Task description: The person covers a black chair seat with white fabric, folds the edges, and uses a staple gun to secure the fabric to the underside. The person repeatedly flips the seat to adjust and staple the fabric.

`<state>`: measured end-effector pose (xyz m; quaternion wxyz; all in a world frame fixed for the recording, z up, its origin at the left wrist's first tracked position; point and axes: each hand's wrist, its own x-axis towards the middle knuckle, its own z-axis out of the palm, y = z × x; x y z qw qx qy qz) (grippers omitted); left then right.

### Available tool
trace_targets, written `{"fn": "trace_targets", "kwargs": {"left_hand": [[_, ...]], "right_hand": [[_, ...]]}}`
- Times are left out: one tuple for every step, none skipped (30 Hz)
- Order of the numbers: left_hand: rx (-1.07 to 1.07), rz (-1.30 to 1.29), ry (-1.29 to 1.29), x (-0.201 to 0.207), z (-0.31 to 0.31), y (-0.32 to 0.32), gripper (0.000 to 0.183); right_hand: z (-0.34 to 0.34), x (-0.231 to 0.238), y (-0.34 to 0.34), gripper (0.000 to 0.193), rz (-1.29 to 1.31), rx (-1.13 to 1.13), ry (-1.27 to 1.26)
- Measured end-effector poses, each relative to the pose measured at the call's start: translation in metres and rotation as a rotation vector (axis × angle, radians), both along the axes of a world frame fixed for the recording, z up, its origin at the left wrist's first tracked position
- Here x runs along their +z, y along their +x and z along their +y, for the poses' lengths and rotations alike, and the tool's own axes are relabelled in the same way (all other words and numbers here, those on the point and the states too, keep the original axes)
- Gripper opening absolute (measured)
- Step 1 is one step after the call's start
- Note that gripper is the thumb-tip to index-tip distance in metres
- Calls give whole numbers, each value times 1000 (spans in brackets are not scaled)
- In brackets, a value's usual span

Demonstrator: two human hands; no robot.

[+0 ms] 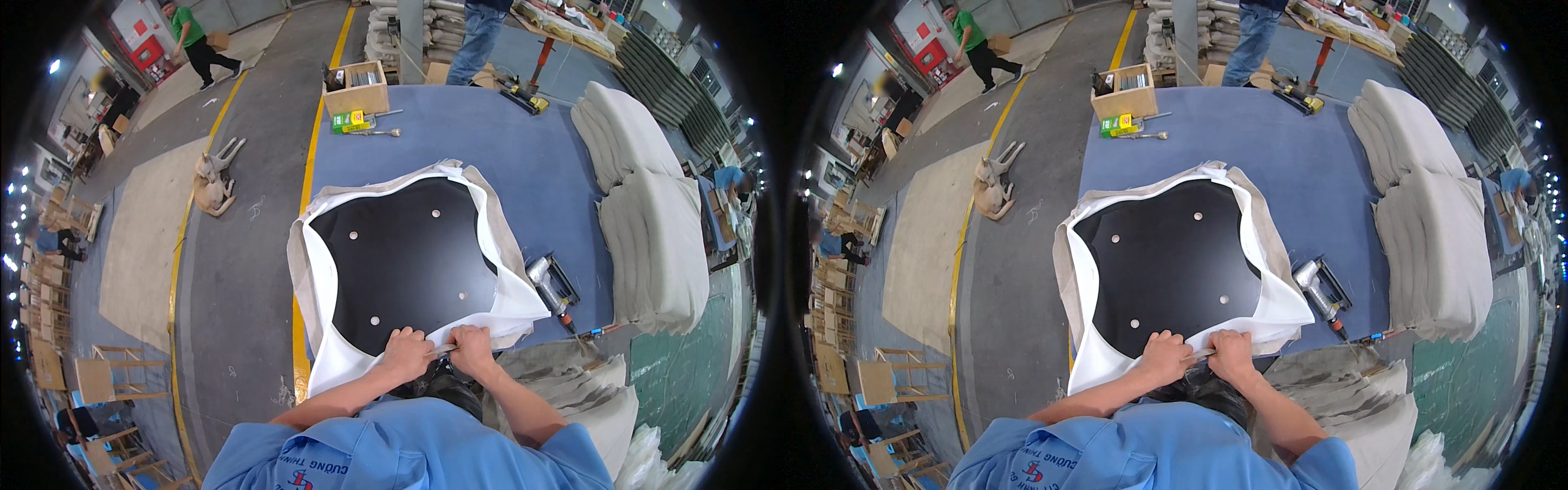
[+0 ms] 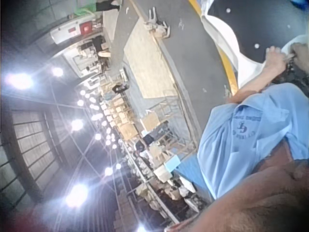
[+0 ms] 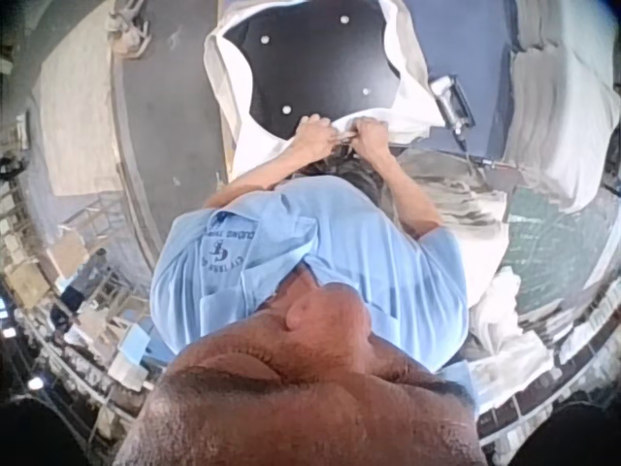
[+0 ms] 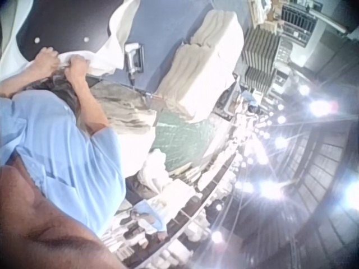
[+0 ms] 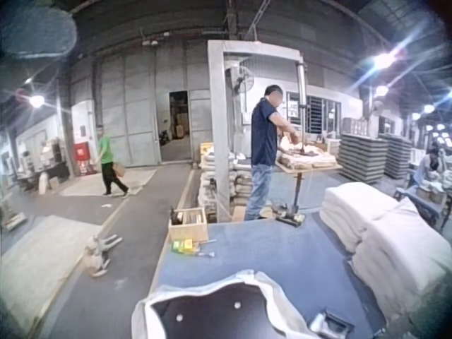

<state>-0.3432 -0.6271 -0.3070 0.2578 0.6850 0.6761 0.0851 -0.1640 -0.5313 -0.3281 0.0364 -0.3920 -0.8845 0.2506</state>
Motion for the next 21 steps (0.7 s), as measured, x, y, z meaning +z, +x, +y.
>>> {"fn": "trace_targets", "kwargs": {"left_hand": [[22,-6,-6,0,1,-1,21],[43,-12,-13,-1,2,-1,21],[61,-27,-8,-3,3,-1,20],[77,-42,-4,-4,3,0,20],[93,-57,1,-6,4,0,19],[102,-55,32,-8,5,1,19],[109,-54,65,-10,4,2,18],[116,-53,97,-12,3,3,18],[114,-42,116,-13,4,4,18],[114,-32,136,-13,4,5,17],[114,-24,157,-14,4,6,16],[111,3,219,-16,4,7,15],[104,27,218,-18,5,8,15],[97,50,218,-19,7,11,15],[96,78,220,-19,9,12,15],[89,96,225,-19,10,13,17],[92,97,219,-19,12,15,17],[97,102,213,-18,13,16,18],[124,116,195,-19,9,15,18],[151,136,178,-21,6,14,21],[167,138,155,-21,3,14,21]], "right_hand": [[1,1,-1,9,-18,-10,-23],[2,2,-3,8,-36,-21,-46],[4,3,-4,7,-54,-35,-65],[4,3,-5,7,-69,-38,-73],[5,4,-5,7,-84,-41,-81],[7,4,-4,7,-98,-51,-83],[7,4,-4,7,-101,-50,-80],[6,4,-5,7,-104,-51,-76],[6,3,-4,7,-110,-58,-69],[7,4,-5,7,-113,-67,-84],[7,4,-5,7,-128,-71,-85],[8,7,-7,7,-140,-65,-87],[9,9,-7,8,-152,-62,-95],[10,11,-6,7,-173,-54,-105],[11,16,-7,7,-191,-39,-113],[15,19,-5,8,-207,-28,-120],[24,23,1,10,-68,-20,-189],[33,26,7,11,75,-6,-256],[42,38,5,13,221,32,-335],[60,53,19,14,408,-8,-469],[76,77,30,10,487,-145,-501]]}}
